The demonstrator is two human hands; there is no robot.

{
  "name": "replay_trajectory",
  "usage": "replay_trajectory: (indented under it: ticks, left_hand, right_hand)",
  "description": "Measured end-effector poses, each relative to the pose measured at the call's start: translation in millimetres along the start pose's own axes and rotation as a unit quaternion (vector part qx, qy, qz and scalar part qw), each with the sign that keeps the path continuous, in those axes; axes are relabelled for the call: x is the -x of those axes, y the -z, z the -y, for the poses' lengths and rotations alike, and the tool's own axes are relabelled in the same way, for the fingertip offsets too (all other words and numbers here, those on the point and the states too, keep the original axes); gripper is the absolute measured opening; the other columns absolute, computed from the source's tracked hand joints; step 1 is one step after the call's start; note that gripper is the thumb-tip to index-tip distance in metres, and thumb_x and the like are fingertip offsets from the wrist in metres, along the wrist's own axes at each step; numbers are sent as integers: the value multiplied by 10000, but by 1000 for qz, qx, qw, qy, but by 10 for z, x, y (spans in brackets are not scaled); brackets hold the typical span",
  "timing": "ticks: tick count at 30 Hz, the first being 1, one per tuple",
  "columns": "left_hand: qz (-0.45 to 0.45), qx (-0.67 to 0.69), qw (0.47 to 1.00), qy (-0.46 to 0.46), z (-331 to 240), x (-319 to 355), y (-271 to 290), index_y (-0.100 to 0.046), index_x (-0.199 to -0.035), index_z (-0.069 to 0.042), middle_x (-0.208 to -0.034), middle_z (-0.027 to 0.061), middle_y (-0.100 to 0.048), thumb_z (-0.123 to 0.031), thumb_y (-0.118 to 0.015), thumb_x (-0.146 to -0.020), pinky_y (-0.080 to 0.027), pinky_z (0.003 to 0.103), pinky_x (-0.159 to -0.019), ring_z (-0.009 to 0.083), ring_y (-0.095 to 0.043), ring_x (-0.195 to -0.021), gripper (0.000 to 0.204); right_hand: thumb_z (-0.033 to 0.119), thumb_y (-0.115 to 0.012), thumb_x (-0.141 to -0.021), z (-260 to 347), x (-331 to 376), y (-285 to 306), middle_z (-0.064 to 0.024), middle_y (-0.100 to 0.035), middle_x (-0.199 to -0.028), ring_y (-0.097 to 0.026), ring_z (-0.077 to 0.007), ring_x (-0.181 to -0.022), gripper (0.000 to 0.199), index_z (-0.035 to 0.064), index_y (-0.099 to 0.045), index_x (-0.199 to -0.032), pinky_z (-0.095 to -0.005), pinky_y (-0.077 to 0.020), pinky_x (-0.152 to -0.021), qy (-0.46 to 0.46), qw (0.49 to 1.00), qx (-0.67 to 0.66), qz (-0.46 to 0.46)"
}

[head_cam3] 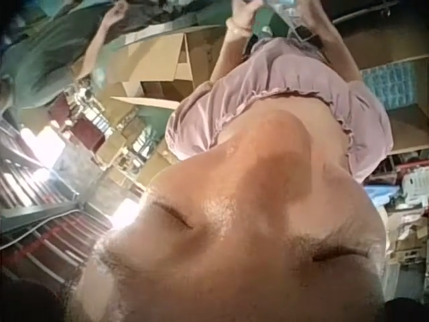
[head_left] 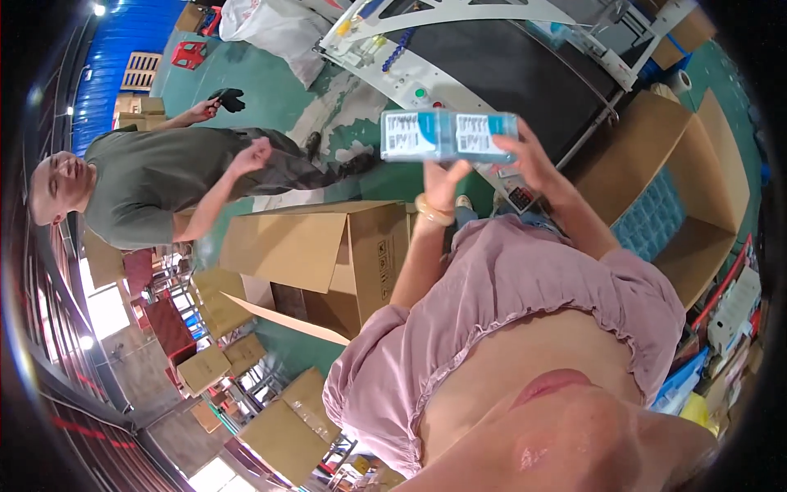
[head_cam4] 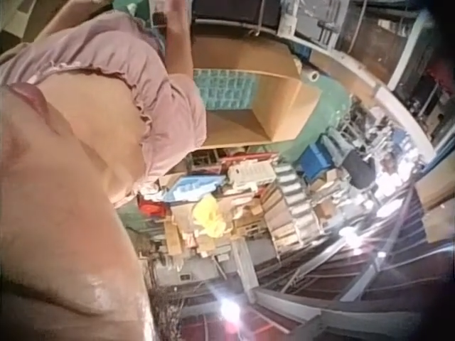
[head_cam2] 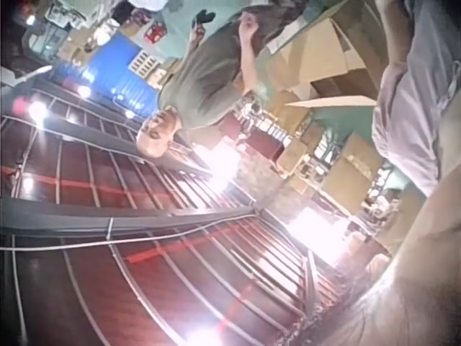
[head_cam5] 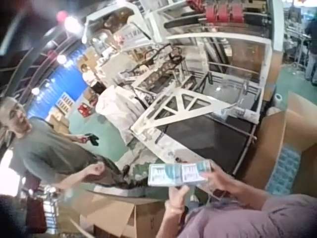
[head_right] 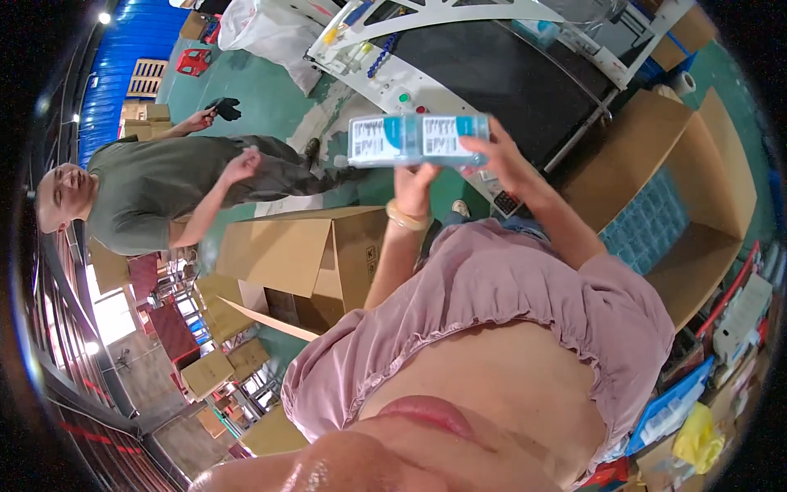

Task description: Packaging individual product boxes into larger shipping cartons at a factory station.

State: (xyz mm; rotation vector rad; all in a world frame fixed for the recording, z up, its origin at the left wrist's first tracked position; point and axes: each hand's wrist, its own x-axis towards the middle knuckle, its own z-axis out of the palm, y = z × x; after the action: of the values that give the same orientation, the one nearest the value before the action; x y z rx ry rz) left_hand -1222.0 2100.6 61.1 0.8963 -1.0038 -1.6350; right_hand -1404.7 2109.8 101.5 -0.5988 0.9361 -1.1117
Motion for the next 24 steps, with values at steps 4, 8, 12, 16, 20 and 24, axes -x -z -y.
replay_trajectory:
  ticks: [4,8,12,16,20,24]
  left_hand:
    - [-137,-196,932,-273,-479,-113,114,-334,-1277,-27,-1259,144,-380,-327,-829,-516,-335,413,-955,269,-366,-1172,956]
    - [35,-653,673,-345,-1141,-202,73,-383,-1248,-49,-1168,157,-444,-331,-834,-438,-386,419,-898,326,-440,-1085,969]
    - [105,-646,724,-217,-1139,-229,11,-486,-1135,-74,-1008,114,-527,-285,-823,-410,-433,385,-816,334,-511,-931,827]
    - [114,-647,692,-299,-1167,-225,-16,-539,-1075,-86,-938,94,-549,-261,-813,-418,-441,375,-781,312,-532,-866,733]
    - [136,-620,680,-366,-1083,-243,-136,-559,-1036,-90,-932,88,-550,-235,-801,-421,-442,363,-777,289,-541,-851,677]
    - [167,-594,697,-366,-1027,-260,-71,-565,-1025,-97,-923,82,-554,-230,-798,-424,-443,363,-772,289,-539,-851,658]
  right_hand:
    - [154,-609,-756,109,-55,369,-48,-540,-1030,-546,-152,-907,495,71,-404,-1200,-261,-462,-761,61,997,52,-4]
    - [143,-671,-727,293,9,306,-47,-543,-996,-554,-141,-847,478,101,-441,-1144,-281,-501,-624,91,986,134,28]
    - [195,-682,-715,344,-22,312,-68,-547,-1002,-559,-202,-893,554,94,-412,-1188,-317,-483,-725,114,970,204,71]
    - [217,-658,-711,471,-56,330,-112,-543,-1043,-512,-249,-1020,599,78,-392,-1230,-319,-398,-868,337,722,604,-21]
    - [273,-661,-688,526,-50,-50,-160,-556,-1036,-533,-289,-992,598,53,-443,-1199,-312,-414,-849,241,716,651,76]
    - [297,-644,-686,446,-143,11,-170,-583,-1012,-569,-277,-939,538,35,-505,-1135,-309,-434,-813,93,798,573,160]
